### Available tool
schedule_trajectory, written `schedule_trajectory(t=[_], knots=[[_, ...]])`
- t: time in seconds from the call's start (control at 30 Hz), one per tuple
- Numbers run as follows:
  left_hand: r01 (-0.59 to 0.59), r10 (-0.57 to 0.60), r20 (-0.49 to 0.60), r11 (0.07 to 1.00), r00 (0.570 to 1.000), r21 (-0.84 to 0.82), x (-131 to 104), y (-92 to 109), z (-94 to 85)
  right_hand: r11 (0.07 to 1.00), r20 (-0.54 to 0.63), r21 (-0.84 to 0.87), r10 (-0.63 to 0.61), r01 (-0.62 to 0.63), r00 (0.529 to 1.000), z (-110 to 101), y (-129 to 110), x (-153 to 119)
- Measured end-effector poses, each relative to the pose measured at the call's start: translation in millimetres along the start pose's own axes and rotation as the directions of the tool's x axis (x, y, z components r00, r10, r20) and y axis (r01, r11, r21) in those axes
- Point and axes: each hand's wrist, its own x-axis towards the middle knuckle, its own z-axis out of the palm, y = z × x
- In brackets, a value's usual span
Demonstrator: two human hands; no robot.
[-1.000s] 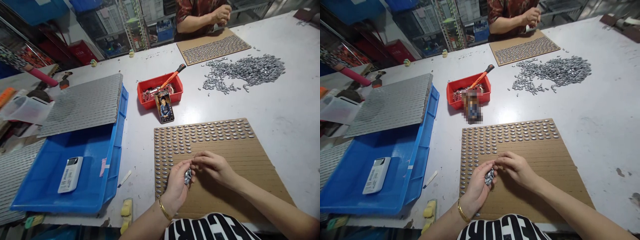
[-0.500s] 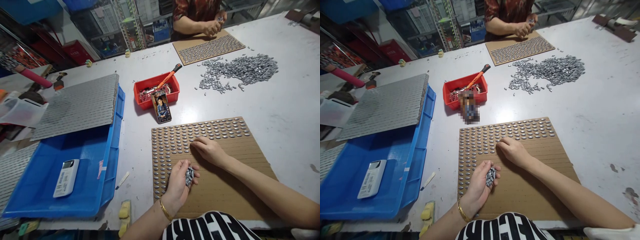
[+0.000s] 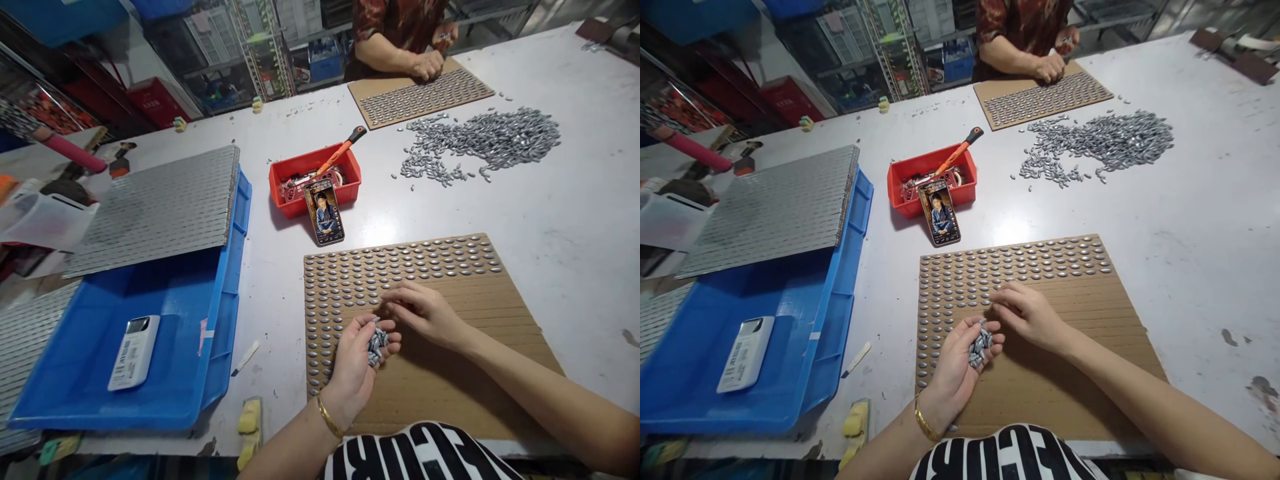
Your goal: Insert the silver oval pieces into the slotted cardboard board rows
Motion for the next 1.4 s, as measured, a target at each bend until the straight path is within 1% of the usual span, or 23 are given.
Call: schedule_trajectory(t=[0.07,0.17,0.3,0.4,0.5,0.57,0.63,0.7,0.77,0.83,0.9,1.03,1.13,1.23,1.33,1.4], knots=[[-0.001,0.001,-0.011,1.0,1.0,0.017,-0.2,-0.4,0.2,0.986,0.062,0.156,0.053,-0.062,0.997,0.3,-11.5,-3.4],[-0.009,0.01,-0.035,0.999,0.999,0.031,-1.0,-0.3,0.2,0.947,0.113,0.286,0.115,-0.143,0.987,1.5,-23.2,-7.0],[-0.037,0.039,-0.066,0.999,0.997,0.031,-1.0,-1.6,-0.7,0.916,0.146,0.321,0.205,-0.242,0.968,3.0,-28.4,-10.7],[-0.074,0.078,-0.053,0.994,0.996,0.076,0.3,-4.0,-0.7,0.879,0.195,0.354,0.265,-0.32,0.944,3.7,-27.4,-13.7],[-0.082,0.085,-0.036,0.992,0.996,0.093,0.5,-2.4,0.3,0.871,0.213,0.367,0.263,-0.327,0.941,2.4,-24.8,-16.4],[-0.051,0.053,-0.025,0.996,0.998,0.071,-1.6,3.0,0.4,0.9,0.173,0.328,0.24,-0.286,0.955,-0.8,-22.3,-18.0],[-0.034,0.034,-0.003,0.999,0.999,0.024,-4.9,10.2,-0.5,0.943,0.076,0.246,0.214,-0.226,0.974,-6.0,-18.5,-19.0],[-0.068,0.068,0.008,0.997,0.998,-0.036,-8.0,15.6,-2.5,0.976,-0.031,0.132,0.177,-0.171,0.984,-11.7,-12.8,-19.3],[-0.075,0.075,-0.003,0.993,0.997,-0.09,-9.8,16.4,-4.8,0.992,-0.086,0.023,0.124,-0.122,0.989,-15.3,-5.2,-18.4],[-0.001,-0.001,-0.017,0.994,1.0,-0.109,-10.3,12.7,-6.4,0.996,-0.08,-0.064,0.065,-0.07,0.995,-15.0,3.4,-16.4],[0.063,-0.064,-0.016,0.994,0.998,-0.09,-10.6,7.5,-6.2,0.991,-0.061,-0.135,0.001,-0.01,0.998,-10.9,12.4,-13.9],[0.048,-0.047,0.033,0.998,0.998,-0.031,-12.0,2.3,-2.4,0.951,-0.021,-0.294,-0.103,0.092,0.994,0.8,27.1,-8.5],[0.06,-0.06,0.048,0.998,0.997,0.008,-11.2,1.0,-1.4,0.903,0.041,-0.405,-0.136,0.141,0.99,6.2,31.9,-5.1],[0.077,-0.078,0.037,0.997,0.996,0.032,-8.7,-0.7,-2.8,0.849,0.084,-0.501,-0.15,0.171,0.985,7.7,31.3,-2.9],[0.078,-0.078,0.01,0.996,0.997,0.037,-6.3,-1.6,-4.1,0.816,0.097,-0.549,-0.155,0.183,0.983,7.7,29.4,-1.5],[0.065,-0.065,0.001,0.997,0.998,0.041,-4.7,-1.7,-5.0,0.821,0.101,-0.541,-0.153,0.183,0.983,7.3,28.8,-0.4]])
